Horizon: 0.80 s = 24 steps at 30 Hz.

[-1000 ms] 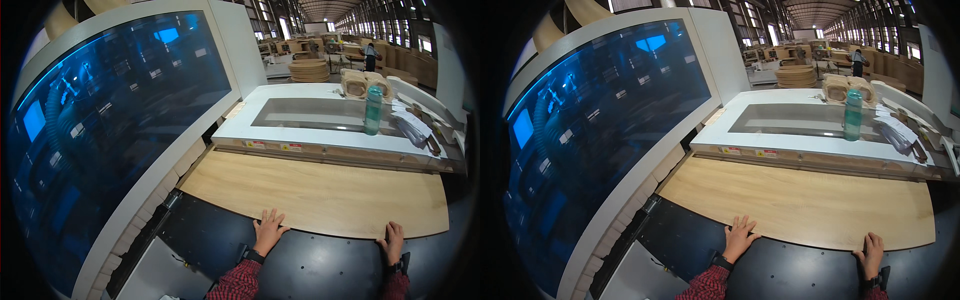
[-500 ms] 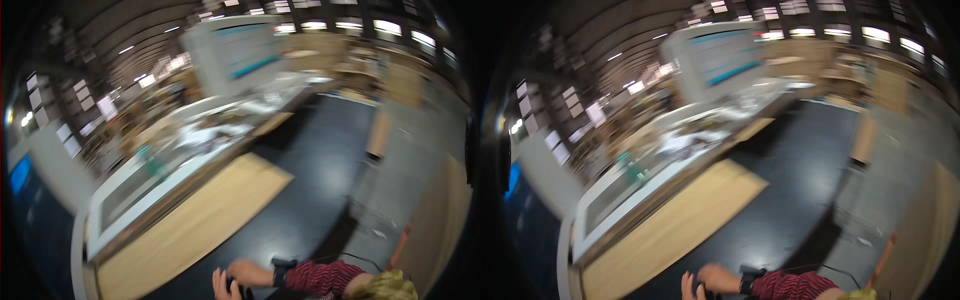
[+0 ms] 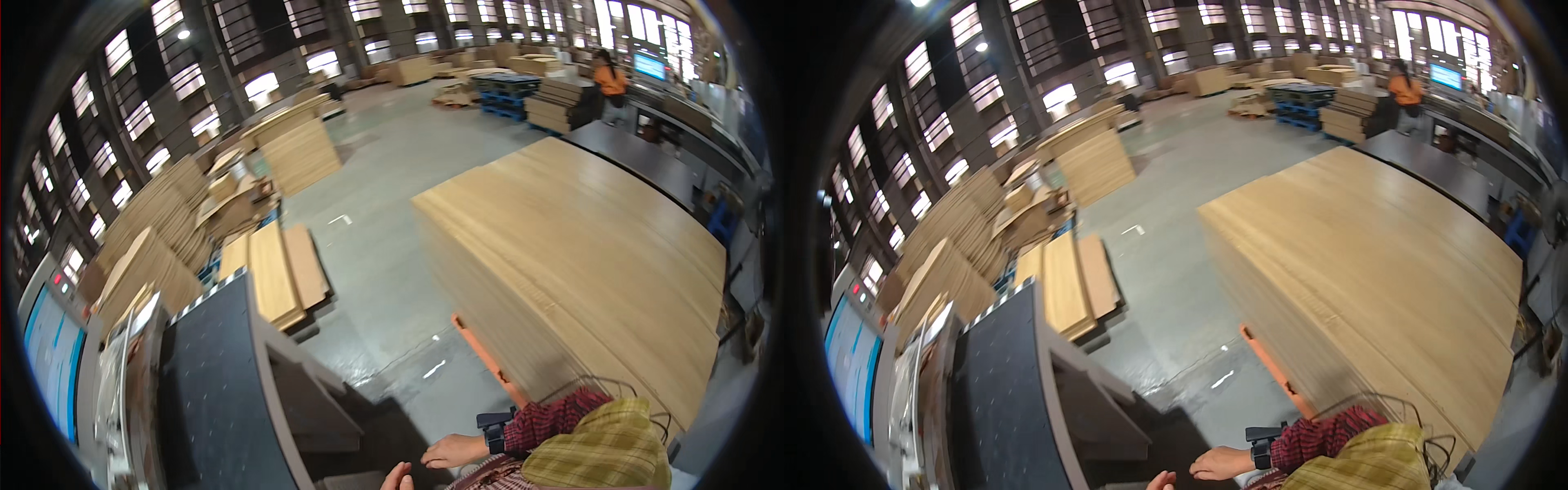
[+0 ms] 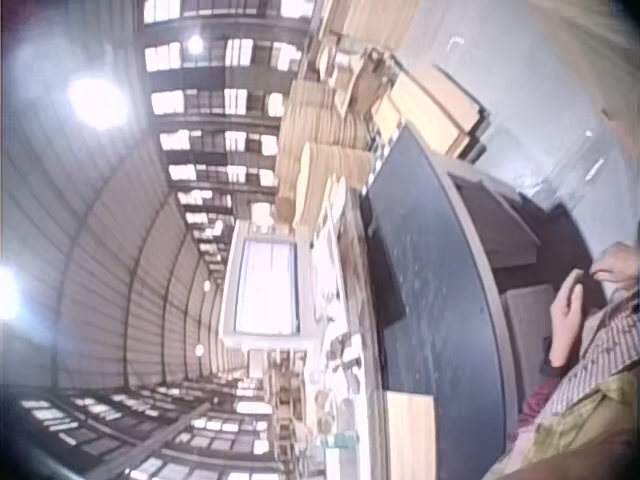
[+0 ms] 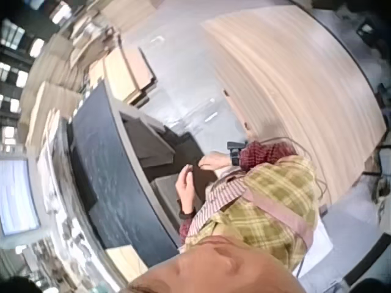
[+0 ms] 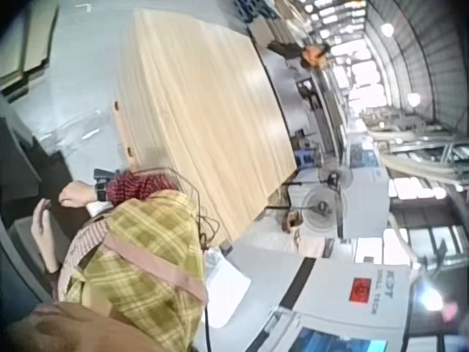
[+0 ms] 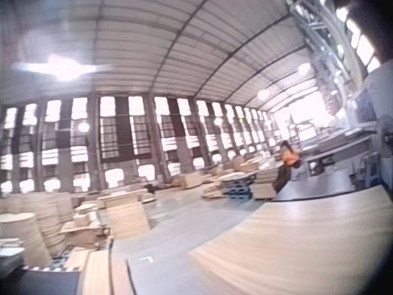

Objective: Processing wood panels through an industrial machine, including cleaning with an air nozzle and stacking.

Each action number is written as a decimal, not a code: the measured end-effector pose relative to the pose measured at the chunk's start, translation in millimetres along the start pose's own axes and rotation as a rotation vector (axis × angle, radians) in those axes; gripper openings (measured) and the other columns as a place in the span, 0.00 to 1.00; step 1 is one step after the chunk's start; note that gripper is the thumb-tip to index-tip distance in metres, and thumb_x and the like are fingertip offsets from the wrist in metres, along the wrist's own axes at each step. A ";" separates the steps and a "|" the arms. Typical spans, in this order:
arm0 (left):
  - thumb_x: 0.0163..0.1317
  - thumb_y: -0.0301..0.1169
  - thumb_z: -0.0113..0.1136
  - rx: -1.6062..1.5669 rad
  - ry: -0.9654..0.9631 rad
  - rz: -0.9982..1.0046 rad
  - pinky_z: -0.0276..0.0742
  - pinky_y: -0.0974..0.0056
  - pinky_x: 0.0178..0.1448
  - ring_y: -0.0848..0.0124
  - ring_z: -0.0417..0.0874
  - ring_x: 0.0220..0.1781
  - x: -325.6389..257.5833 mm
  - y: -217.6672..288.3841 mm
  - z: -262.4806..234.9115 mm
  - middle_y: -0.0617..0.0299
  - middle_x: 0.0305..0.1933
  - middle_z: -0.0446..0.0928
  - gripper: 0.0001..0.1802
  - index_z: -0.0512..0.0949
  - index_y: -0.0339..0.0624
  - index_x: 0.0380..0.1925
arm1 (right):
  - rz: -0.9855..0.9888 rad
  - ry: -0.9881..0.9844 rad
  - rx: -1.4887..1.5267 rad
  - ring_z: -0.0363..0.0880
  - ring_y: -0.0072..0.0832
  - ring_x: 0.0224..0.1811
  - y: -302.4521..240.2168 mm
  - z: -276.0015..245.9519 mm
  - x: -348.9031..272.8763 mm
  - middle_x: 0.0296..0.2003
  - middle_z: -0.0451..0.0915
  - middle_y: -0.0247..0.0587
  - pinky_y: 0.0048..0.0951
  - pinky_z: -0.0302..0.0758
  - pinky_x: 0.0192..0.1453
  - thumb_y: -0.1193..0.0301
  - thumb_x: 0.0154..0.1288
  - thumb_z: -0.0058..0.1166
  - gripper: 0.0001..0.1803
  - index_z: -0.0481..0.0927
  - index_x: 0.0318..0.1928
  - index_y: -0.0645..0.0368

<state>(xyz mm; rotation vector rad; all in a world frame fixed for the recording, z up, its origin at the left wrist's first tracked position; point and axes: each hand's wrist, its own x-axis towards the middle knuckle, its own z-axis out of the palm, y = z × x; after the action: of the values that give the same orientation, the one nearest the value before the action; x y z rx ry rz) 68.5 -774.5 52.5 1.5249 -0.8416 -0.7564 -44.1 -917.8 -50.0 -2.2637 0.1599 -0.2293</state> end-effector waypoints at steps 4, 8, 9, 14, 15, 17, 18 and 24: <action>0.60 0.26 0.49 0.040 -0.284 -0.048 0.70 0.69 0.49 0.71 0.77 0.43 81.3 -27.9 30.2 0.55 0.39 0.78 0.13 0.73 0.33 0.44 | 0.257 0.231 0.071 0.75 0.43 0.34 24.7 -18.1 -14.1 0.33 0.76 0.44 0.38 0.71 0.34 0.60 0.63 0.41 0.15 0.73 0.40 0.56; 0.60 0.27 0.50 0.142 -0.391 0.014 0.70 0.70 0.48 0.71 0.77 0.42 170.6 -70.6 32.5 0.55 0.39 0.78 0.14 0.73 0.32 0.44 | 0.202 0.206 0.190 0.74 0.40 0.29 57.5 -24.3 -5.2 0.27 0.76 0.48 0.36 0.70 0.32 0.63 0.60 0.44 0.13 0.76 0.32 0.59; 0.60 0.27 0.50 0.102 -0.383 0.008 0.70 0.70 0.48 0.72 0.76 0.42 191.9 -71.0 30.4 0.55 0.40 0.78 0.14 0.73 0.31 0.44 | 0.143 0.253 0.249 0.73 0.40 0.27 76.8 -29.0 4.6 0.25 0.75 0.49 0.36 0.69 0.30 0.63 0.61 0.44 0.13 0.76 0.31 0.59; 0.60 0.28 0.51 0.135 -0.327 -0.026 0.70 0.70 0.48 0.72 0.76 0.42 302.7 -55.1 21.6 0.55 0.42 0.76 0.15 0.72 0.29 0.45 | 0.319 0.308 0.255 0.71 0.45 0.22 123.3 -100.7 58.7 0.21 0.72 0.51 0.39 0.67 0.27 0.61 0.62 0.41 0.16 0.73 0.24 0.59; 0.60 0.28 0.51 0.042 -0.309 -0.117 0.71 0.71 0.46 0.73 0.76 0.41 321.6 -45.6 22.4 0.55 0.42 0.76 0.15 0.72 0.29 0.44 | 0.330 0.330 0.242 0.71 0.45 0.22 129.5 -110.6 65.8 0.21 0.72 0.51 0.39 0.67 0.27 0.61 0.62 0.41 0.16 0.73 0.24 0.59; 0.60 0.30 0.52 0.029 -0.284 -0.129 0.71 0.72 0.43 0.74 0.76 0.40 374.9 -70.0 12.1 0.57 0.39 0.76 0.15 0.73 0.30 0.44 | 0.220 0.469 0.027 0.72 0.45 0.23 149.5 -125.9 82.4 0.20 0.72 0.51 0.40 0.68 0.27 0.61 0.62 0.41 0.16 0.72 0.24 0.58; 0.60 0.31 0.51 0.159 -0.328 -0.091 0.71 0.73 0.41 0.74 0.76 0.39 400.5 -70.2 8.3 0.58 0.36 0.77 0.16 0.73 0.31 0.44 | 0.285 0.384 0.078 0.73 0.46 0.25 163.9 -133.6 91.0 0.24 0.74 0.52 0.40 0.69 0.29 0.62 0.61 0.42 0.15 0.76 0.28 0.59; 0.61 0.33 0.51 0.159 -0.521 -0.063 0.70 0.68 0.46 0.69 0.77 0.41 527.4 -50.4 75.5 0.55 0.39 0.77 0.18 0.72 0.32 0.47 | 0.627 0.417 0.173 0.75 0.43 0.34 234.6 -161.4 91.6 0.33 0.77 0.50 0.37 0.71 0.36 0.60 0.63 0.42 0.16 0.76 0.40 0.58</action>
<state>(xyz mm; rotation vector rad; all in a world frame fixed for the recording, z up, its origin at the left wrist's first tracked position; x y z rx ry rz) 289.4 -1258.2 -7.8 1.5190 -1.2660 -1.1849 1.0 -1206.0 -116.6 -1.8620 1.0058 -0.3560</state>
